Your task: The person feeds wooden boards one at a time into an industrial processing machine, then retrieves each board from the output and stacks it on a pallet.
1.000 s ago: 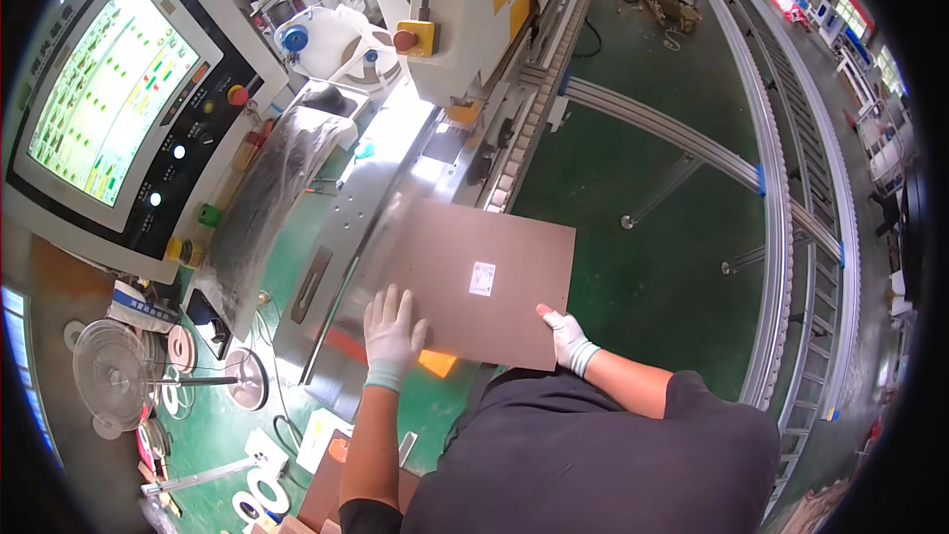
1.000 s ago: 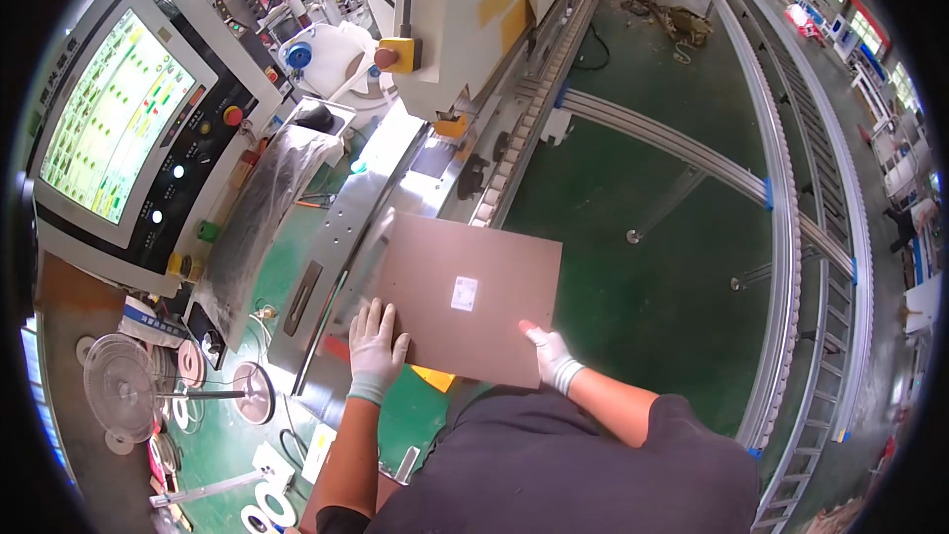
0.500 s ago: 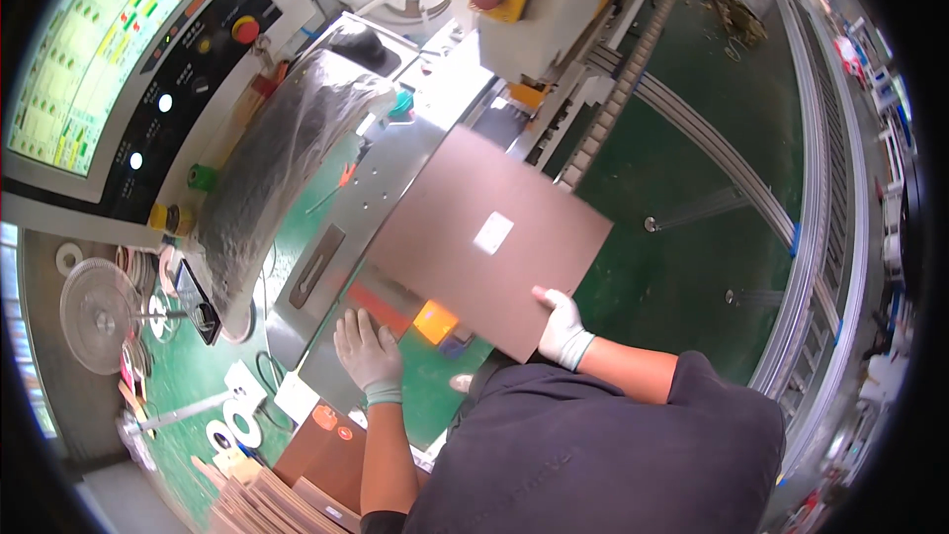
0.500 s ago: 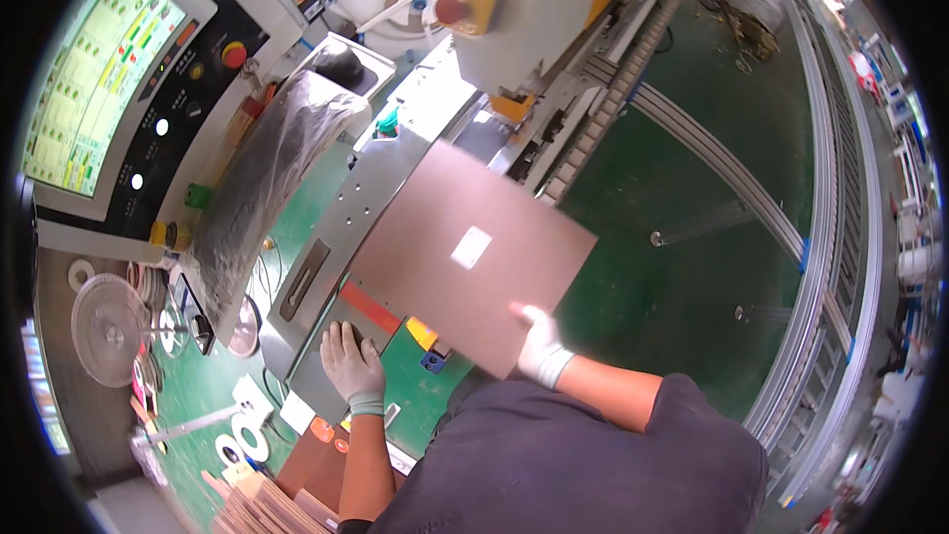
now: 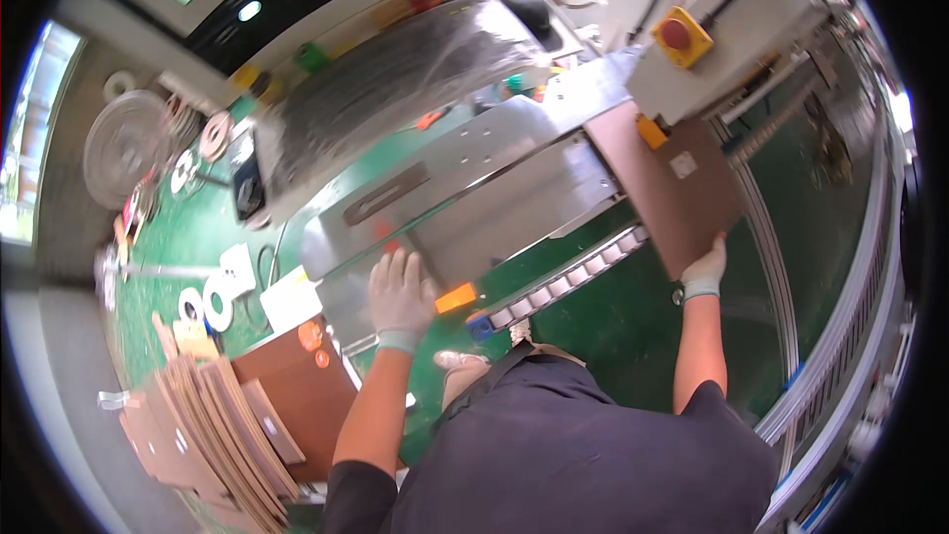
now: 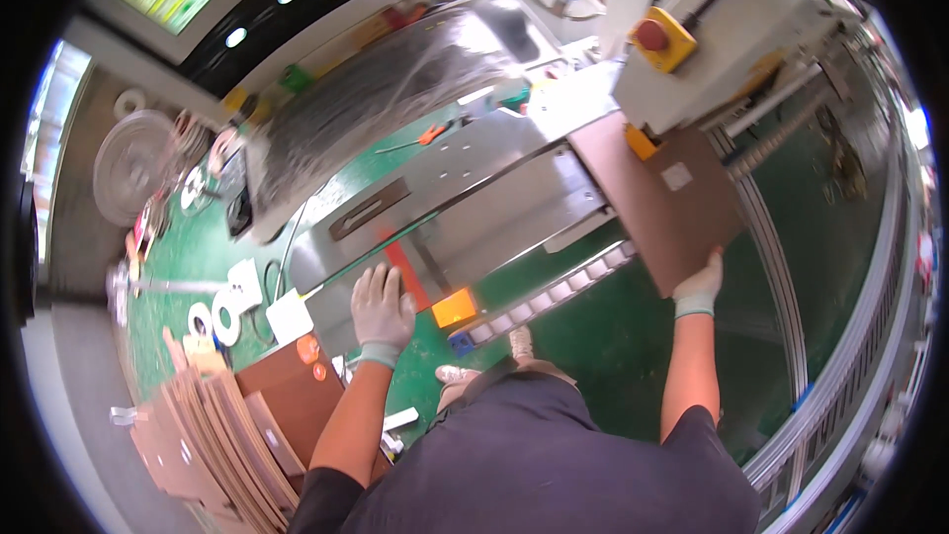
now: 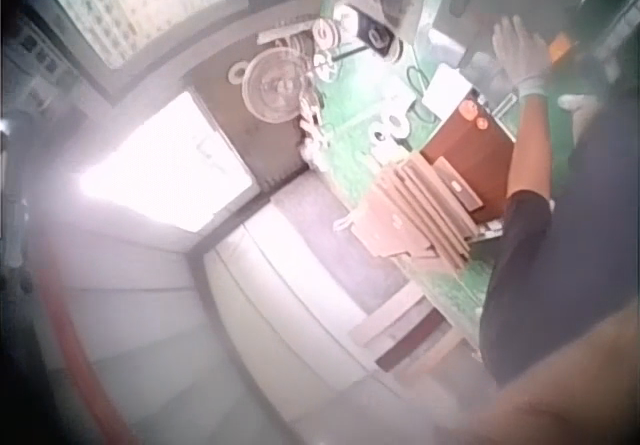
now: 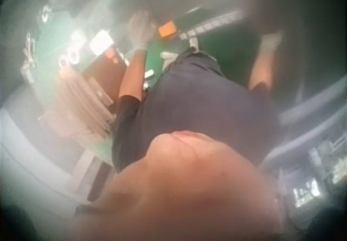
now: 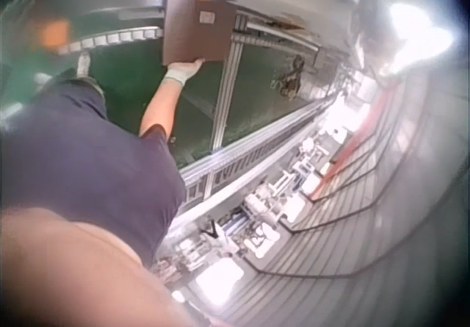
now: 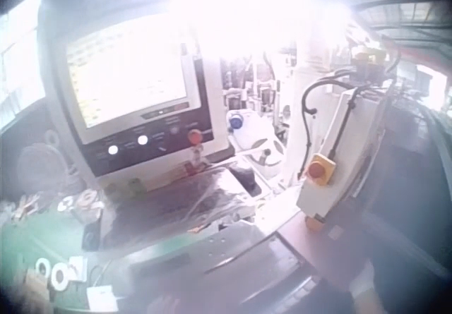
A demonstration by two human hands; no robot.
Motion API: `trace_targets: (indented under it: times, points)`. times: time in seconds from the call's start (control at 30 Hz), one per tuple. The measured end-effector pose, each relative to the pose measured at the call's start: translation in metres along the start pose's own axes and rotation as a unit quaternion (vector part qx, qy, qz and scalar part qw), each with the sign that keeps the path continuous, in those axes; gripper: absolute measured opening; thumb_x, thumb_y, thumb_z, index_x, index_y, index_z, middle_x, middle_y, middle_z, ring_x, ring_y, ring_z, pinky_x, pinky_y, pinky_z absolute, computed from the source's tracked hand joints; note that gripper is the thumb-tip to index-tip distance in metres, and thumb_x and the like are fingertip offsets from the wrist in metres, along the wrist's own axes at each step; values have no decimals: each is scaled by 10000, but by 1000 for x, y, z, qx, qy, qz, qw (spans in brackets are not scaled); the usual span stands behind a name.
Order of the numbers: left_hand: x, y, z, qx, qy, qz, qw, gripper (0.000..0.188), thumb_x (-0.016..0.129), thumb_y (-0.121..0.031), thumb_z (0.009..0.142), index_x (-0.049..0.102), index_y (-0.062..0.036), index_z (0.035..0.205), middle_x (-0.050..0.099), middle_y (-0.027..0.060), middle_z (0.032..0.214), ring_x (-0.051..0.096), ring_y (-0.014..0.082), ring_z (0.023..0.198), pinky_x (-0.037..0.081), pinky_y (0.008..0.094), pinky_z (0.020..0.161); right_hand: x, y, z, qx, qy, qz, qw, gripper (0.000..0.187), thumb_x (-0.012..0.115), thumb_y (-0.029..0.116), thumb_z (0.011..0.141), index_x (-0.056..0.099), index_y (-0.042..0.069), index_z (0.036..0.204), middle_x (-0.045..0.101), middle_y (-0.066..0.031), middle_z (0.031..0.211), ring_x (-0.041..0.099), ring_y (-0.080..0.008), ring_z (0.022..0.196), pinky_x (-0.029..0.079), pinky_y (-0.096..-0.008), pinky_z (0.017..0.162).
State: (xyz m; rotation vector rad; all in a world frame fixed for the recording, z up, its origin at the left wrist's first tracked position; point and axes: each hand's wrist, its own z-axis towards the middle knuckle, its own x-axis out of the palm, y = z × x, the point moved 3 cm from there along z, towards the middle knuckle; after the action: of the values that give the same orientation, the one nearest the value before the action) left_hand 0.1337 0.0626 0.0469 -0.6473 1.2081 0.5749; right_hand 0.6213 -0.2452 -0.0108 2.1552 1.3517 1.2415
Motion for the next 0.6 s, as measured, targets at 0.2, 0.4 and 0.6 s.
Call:
trace_targets:
  times: [0.2,0.4,0.6]
  points:
    - [-1,12,-8,-16,-1,4,1000,500,676,-298,876,606,-60,1309,579,140,1404,507,337,1351,375,494,1159,30,-4,-27,-450,-66,-300,839,427,588,197,1005,601,-80,1329,644,-202,1336,621,-321,1221,481,-419,1067]
    - [0,16,-37,-62,-48,-58,995,465,620,-330,947,603,-78,1337,563,146,1437,486,353,1374,329,502,1189,111,-181,-177,-510,389,-591,489,110,687,166,923,730,70,954,733,-136,988,707,-301,928,550,-396,875]
    - [-28,66,-137,-16,-43,-124,991,540,664,-306,908,577,-88,1395,529,162,1472,442,362,1422,310,503,1214,114,-274,-304,-449,545,-635,313,259,696,302,913,693,98,755,678,-100,762,656,-342,725,495,-457,664]
